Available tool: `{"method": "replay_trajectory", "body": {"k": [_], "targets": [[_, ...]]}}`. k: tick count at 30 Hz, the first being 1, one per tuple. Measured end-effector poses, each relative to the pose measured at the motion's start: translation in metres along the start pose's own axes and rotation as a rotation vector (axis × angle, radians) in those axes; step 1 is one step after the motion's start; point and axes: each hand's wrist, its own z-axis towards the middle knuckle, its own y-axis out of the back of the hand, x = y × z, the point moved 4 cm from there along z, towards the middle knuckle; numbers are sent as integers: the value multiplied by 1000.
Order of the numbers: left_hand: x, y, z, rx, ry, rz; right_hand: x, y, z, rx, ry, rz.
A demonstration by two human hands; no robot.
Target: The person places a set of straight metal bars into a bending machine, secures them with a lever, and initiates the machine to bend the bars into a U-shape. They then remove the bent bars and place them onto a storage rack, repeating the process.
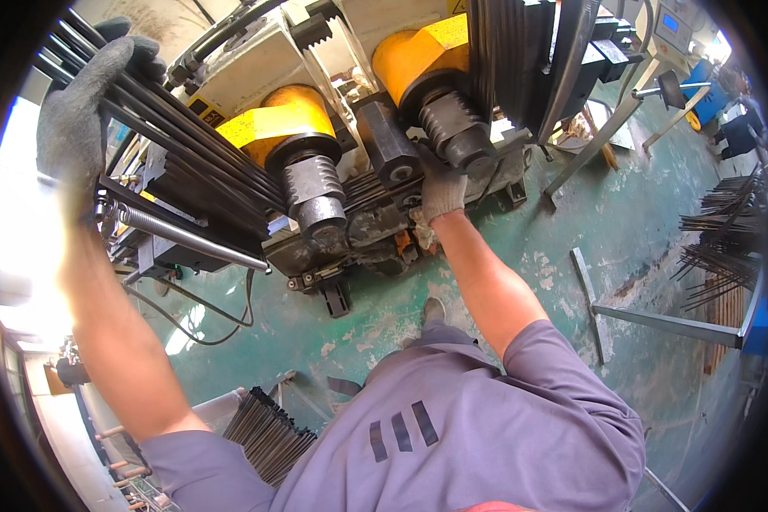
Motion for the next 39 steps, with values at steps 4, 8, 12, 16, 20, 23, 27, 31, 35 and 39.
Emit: {"method": "replay_trajectory", "body": {"k": [4, 8, 12, 16, 20, 23, 27, 31, 35, 39], "targets": [[9, -14, 11, 24, 12, -21, -24, 15, 7, -12, -10, 15], [2, -18, 9, -22, -30, 63, -53, 28, 18, 51, 90, -33], [-10, 4, -26, -156, -69, 102, -28, 36, 0, -13, 4, 43], [-43, 32, -121, -326, 57, -24, 63, 54, -72, -132, -246, 281], [-84, -20, -209, -112, 63, -402, 66, 148, -124, -213, -228, 346], [-111, -88, -278, -81, -16, -482, 76, 270, -159, -252, -143, 127], [-104, -188, -361, -144, 316, -1073, 127, 452, -218, -577, -29, -31], [-129, -309, -421, 214, 551, -1369, 230, 604, -257, -902, 168, -252], [-218, -413, -498, 401, 931, -1777, 337, 754, -267, -1095, 172, -1044], [-299, -520, -538, 678, 1229, -1821, 439, 868, -243, -1100, 234, -1234]]}}
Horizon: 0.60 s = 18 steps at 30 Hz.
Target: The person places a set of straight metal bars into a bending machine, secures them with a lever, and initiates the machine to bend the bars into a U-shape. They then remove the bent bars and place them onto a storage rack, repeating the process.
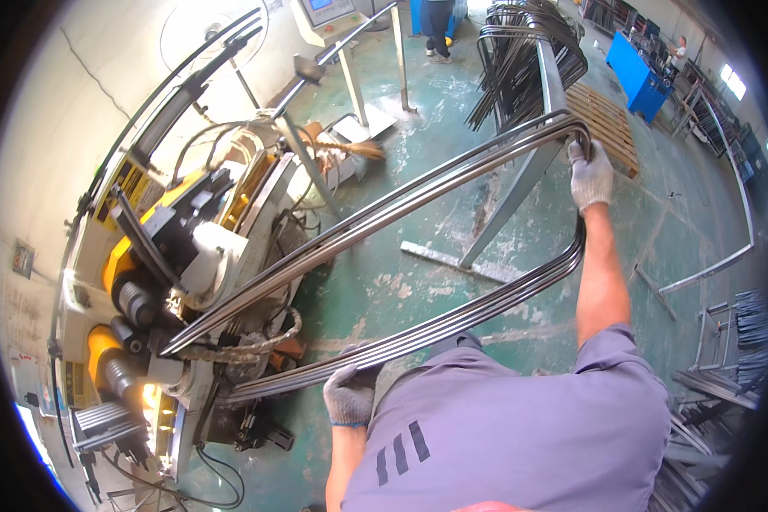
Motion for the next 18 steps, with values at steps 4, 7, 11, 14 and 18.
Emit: {"method": "replay_trajectory", "body": {"k": [4, 7, 11, 14, 18], "targets": [[90, -30, 78, -67, 159, 182, -53, -19, 130, -12, 31, -255], [119, -95, 87, -7, 82, 477, -143, -77, 204, 187, -76, -478], [122, -120, 107, -150, -141, 783, -174, -144, 249, 174, -125, -428], [124, -110, 107, -300, -141, 723, -134, -151, 298, 249, 7, -536], [130, -92, 91, -379, -111, 693, -146, -200, 322, 207, 317, -522]]}}
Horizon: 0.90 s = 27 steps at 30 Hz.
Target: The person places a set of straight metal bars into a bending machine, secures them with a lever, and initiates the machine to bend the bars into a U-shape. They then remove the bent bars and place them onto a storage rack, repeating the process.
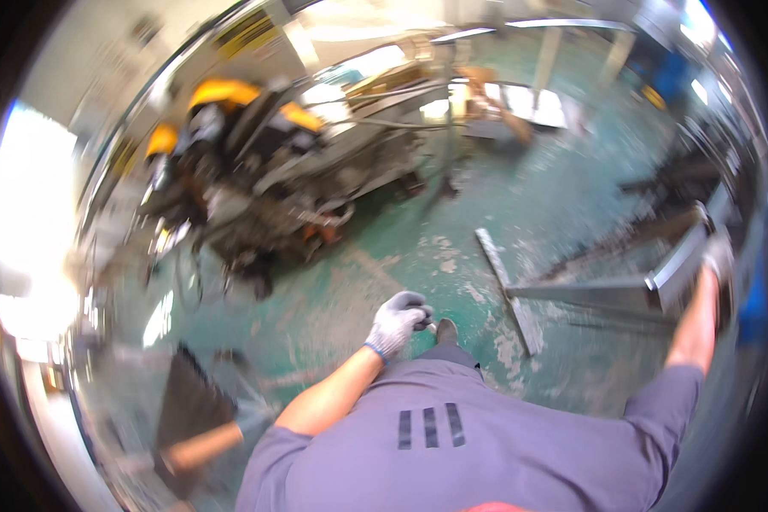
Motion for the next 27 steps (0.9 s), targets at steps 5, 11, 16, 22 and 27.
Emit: {"method": "replay_trajectory", "body": {"k": [5, 11, 16, 22, 27], "targets": [[15, 63, -30, -268, -84, 9, 39, -52, -94, -207, 232, 135], [57, 153, -84, -522, -97, -275, 73, -163, -399, 568, 103, -93], [104, 270, -150, -737, -215, -264, 211, -146, -609, 1125, 298, -99], [135, 445, -313, -1164, -420, 159, 438, -58, -710, 1102, 845, 504], [176, 602, -505, -1677, -597, 324, 574, -3, -802, 1036, 1104, 573]]}}
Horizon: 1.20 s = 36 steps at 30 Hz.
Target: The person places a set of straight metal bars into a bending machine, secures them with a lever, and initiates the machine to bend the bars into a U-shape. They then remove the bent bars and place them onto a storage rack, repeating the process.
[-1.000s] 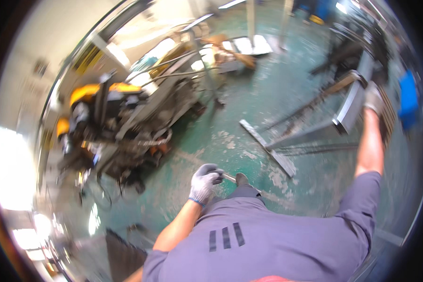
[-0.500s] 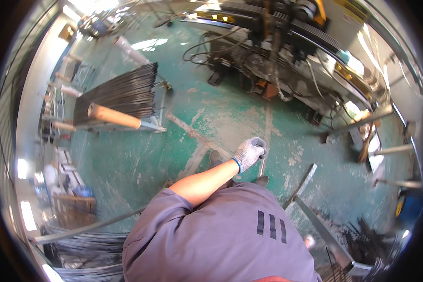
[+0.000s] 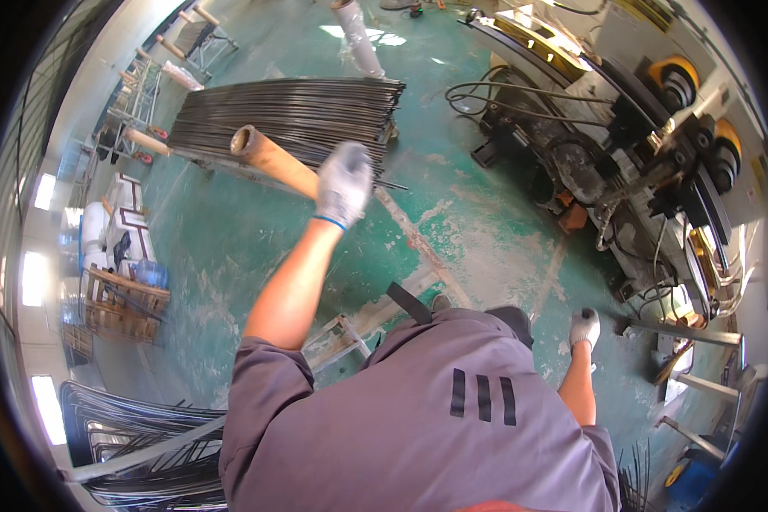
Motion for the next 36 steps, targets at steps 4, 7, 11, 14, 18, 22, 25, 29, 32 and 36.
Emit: {"method": "replay_trajectory", "body": {"k": [4, 7, 11, 14, 18, 22, 25, 29, 32, 36], "targets": [[63, 107, 88, -278, 11, 400, 142, -58, 20, 144, 82, -16], [91, 169, 125, -399, 55, 661, 270, -116, 17, 343, 263, -93], [142, 217, 162, -388, 209, 1042, 429, -202, 14, 536, 524, -142], [191, 226, 180, -343, 372, 980, 529, -265, 15, 587, 702, -181], [206, 223, 204, -363, 413, 941, 653, -359, 19, 607, 875, -221], [197, 218, 221, -389, 433, 902, 764, -449, 15, 681, 940, -224], [194, 216, 228, -373, 412, 875, 827, -511, -13, 841, 996, -332], [197, 221, 225, -396, 433, 798, 834, -551, -58, 643, 1016, -500], [196, 223, 231, -382, 404, 826, 836, -569, -53, 799, 994, -527], [202, 224, 232, -398, 383, 817, 829, -582, -50, 901, 956, -600]]}}
